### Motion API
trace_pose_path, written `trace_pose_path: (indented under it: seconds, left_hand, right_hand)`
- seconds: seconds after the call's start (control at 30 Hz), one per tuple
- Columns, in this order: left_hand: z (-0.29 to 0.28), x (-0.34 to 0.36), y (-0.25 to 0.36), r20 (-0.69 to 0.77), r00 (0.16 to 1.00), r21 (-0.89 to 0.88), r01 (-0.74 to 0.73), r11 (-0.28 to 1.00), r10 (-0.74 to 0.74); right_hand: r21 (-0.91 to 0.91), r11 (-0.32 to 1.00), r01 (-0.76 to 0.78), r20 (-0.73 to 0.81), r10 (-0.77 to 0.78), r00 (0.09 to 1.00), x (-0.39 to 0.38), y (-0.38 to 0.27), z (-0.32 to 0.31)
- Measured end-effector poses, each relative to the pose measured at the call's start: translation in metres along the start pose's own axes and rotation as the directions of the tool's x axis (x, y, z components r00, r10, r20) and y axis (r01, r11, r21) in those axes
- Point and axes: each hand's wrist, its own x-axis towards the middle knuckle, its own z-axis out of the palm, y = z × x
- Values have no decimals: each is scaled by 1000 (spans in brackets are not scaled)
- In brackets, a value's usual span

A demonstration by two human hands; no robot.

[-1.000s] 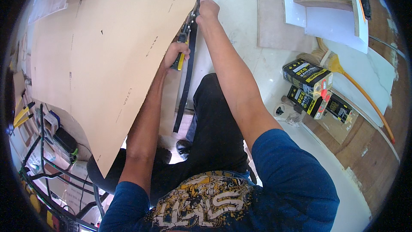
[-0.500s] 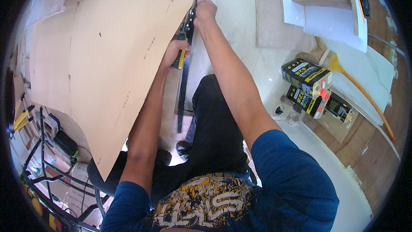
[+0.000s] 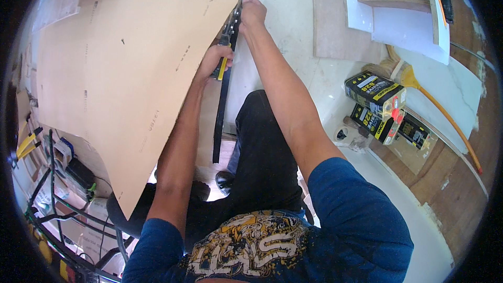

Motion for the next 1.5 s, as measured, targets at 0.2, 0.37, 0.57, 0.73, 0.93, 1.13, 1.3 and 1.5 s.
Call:
trace_pose_path:
  seconds: [0.2,0.37,0.57,0.73,0.93,1.13,1.3,1.5]
  left_hand:
    - [-1,11,-6,5,999,1,-38,999,38]
    - [3,3,3,-21,999,-28,-47,999,46]
    - [3,7,-6,19,1000,-65,0,998,1]
    - [4,18,-8,100,995,-32,10,999,-6]
    - [5,25,-6,102,995,-47,22,999,-17]
    - [6,20,-6,79,996,-7,40,999,-39]
    - [8,21,3,77,997,-57,32,998,-28]
    - [9,30,1,24,994,-160,-99,982,104]
  right_hand:
    - [-77,996,37,-24,-39,999,-4,4,2]
    - [-9,997,74,-96,-75,993,2,9,3]
    - [12,997,72,-69,-71,995,4,11,3]
    - [-22,996,84,-64,-85,994,10,12,-4]
    - [-91,989,114,-40,-118,992,6,9,-2]
    - [-72,993,93,-30,-95,995,-8,5,2]
    - [-78,994,82,-21,-84,996,-5,4,-4]
    - [-298,946,127,43,-119,992,-6,-2,-7]
